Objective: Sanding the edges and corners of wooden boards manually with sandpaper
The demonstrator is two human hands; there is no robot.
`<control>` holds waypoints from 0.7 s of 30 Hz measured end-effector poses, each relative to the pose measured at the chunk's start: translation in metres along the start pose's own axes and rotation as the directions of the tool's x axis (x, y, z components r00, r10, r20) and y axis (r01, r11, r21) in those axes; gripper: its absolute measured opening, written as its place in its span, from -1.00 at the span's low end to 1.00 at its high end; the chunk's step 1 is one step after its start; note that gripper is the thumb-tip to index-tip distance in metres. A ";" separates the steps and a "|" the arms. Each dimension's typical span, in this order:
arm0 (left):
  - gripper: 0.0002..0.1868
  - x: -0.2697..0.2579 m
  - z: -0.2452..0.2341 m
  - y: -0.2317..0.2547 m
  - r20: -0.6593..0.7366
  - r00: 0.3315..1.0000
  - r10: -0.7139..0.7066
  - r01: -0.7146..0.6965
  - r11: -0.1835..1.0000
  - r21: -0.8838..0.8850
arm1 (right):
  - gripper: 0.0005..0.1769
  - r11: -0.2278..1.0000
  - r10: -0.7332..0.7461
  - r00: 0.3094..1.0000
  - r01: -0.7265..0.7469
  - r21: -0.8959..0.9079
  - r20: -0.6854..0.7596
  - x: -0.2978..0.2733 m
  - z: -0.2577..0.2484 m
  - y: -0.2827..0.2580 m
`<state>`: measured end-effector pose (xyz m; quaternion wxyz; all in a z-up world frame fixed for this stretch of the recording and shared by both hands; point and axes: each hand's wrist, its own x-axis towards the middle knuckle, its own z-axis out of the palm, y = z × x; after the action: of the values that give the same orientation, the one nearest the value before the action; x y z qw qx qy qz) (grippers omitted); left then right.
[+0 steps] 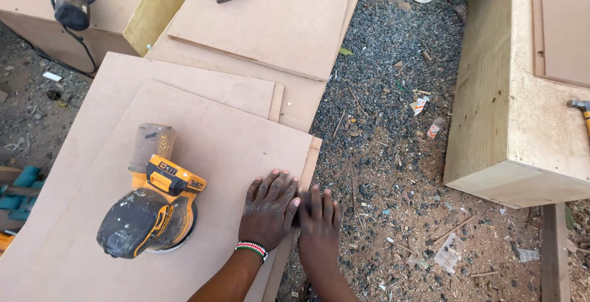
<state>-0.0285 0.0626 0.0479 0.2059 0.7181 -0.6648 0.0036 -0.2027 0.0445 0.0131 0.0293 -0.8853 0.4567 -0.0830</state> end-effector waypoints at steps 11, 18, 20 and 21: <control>-0.42 0.002 -0.007 0.002 -0.038 0.999 0.031 -0.030 0.999 0.013 | 0.24 0.996 0.073 0.987 -0.081 0.049 0.146 0.101 0.016 0.055; -0.34 0.006 -0.011 0.001 0.009 1.000 0.019 -0.019 1.000 -0.025 | 0.39 0.998 0.006 1.000 -0.008 0.068 0.028 -0.031 -0.003 -0.013; -0.38 0.006 -0.012 0.002 0.000 1.000 0.028 -0.028 0.999 -0.024 | 0.17 0.992 0.072 0.997 -0.076 0.103 0.042 -0.038 0.003 -0.019; -0.38 0.008 -0.013 0.002 -0.001 1.000 0.030 -0.030 0.999 -0.023 | 0.17 0.992 0.073 0.997 -0.077 0.103 0.039 -0.027 0.004 -0.014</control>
<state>-0.0262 0.0585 0.0625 0.2144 0.7055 -0.6755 -0.0007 -0.2059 0.0740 0.0077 0.0866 -0.8660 0.4842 -0.0898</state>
